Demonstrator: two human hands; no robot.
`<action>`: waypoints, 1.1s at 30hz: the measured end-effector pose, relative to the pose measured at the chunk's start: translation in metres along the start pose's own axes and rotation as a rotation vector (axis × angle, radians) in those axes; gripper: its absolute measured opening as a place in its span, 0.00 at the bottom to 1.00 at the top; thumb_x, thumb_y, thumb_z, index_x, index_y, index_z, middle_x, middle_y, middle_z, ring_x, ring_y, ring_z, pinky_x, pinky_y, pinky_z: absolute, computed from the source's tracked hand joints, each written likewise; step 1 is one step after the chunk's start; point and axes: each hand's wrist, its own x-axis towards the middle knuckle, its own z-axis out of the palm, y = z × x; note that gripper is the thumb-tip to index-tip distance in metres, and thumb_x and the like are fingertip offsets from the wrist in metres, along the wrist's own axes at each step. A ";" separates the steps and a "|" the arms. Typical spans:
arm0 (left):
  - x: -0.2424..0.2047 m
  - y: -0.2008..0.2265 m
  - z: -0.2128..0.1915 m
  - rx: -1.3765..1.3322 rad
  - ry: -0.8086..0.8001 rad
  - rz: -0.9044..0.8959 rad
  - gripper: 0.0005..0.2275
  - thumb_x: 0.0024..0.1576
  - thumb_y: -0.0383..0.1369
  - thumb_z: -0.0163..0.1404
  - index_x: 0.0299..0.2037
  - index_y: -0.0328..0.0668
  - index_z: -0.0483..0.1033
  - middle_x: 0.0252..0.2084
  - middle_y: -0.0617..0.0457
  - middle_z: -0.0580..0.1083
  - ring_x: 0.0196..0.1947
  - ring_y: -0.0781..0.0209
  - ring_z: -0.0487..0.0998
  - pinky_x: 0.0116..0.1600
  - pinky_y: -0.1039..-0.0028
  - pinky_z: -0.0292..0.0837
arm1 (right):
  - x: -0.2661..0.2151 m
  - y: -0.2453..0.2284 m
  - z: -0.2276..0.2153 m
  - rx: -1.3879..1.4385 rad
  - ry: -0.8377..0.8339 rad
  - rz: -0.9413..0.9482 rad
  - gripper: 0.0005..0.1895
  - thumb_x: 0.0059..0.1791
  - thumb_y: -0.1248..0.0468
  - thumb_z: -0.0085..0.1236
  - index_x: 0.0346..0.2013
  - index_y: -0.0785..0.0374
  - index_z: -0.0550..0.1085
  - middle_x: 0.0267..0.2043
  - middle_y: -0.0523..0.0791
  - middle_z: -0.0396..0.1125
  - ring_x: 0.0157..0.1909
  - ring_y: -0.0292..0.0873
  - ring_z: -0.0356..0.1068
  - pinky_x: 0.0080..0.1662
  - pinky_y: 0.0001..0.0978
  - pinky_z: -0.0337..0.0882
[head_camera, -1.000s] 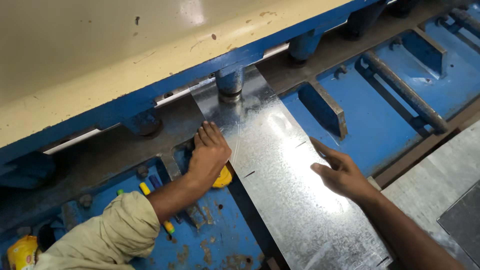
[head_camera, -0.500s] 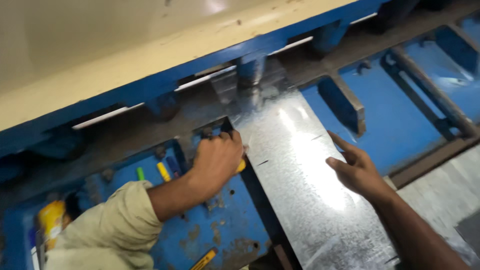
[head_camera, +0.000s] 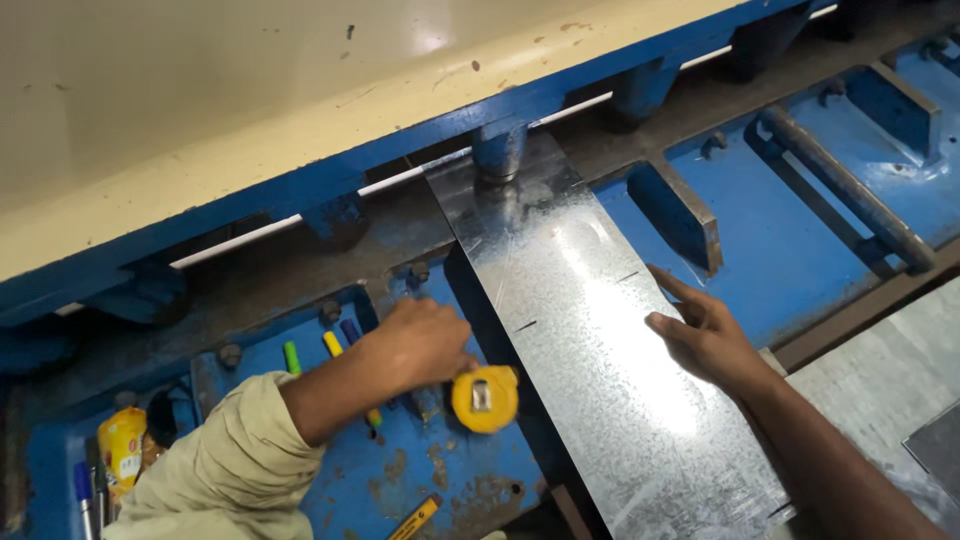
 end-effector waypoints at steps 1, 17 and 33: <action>-0.001 0.003 0.000 -0.022 -0.014 0.049 0.24 0.52 0.54 0.57 0.45 0.40 0.80 0.44 0.42 0.78 0.46 0.41 0.80 0.50 0.52 0.76 | 0.000 -0.001 0.000 -0.007 0.010 0.009 0.41 0.50 0.65 0.51 0.74 0.72 0.45 0.80 0.58 0.37 0.80 0.55 0.35 0.72 0.54 0.46; -0.004 0.048 0.056 -0.027 0.114 0.377 0.41 0.37 0.51 0.65 0.60 0.38 0.67 0.42 0.42 0.76 0.40 0.43 0.80 0.42 0.53 0.75 | 0.002 0.030 -0.011 -0.331 0.233 0.210 0.37 0.54 0.67 0.55 0.79 0.63 0.58 0.28 0.49 0.65 0.22 0.35 0.54 0.25 0.29 0.59; -0.188 -0.034 0.052 -0.111 -0.063 -0.391 0.36 0.45 0.24 0.58 0.66 0.67 0.68 0.61 0.51 0.67 0.62 0.48 0.67 0.62 0.57 0.69 | -0.010 -0.009 0.009 -0.085 0.032 0.062 0.37 0.55 0.69 0.52 0.80 0.61 0.58 0.29 0.38 0.62 0.20 0.28 0.51 0.21 0.22 0.52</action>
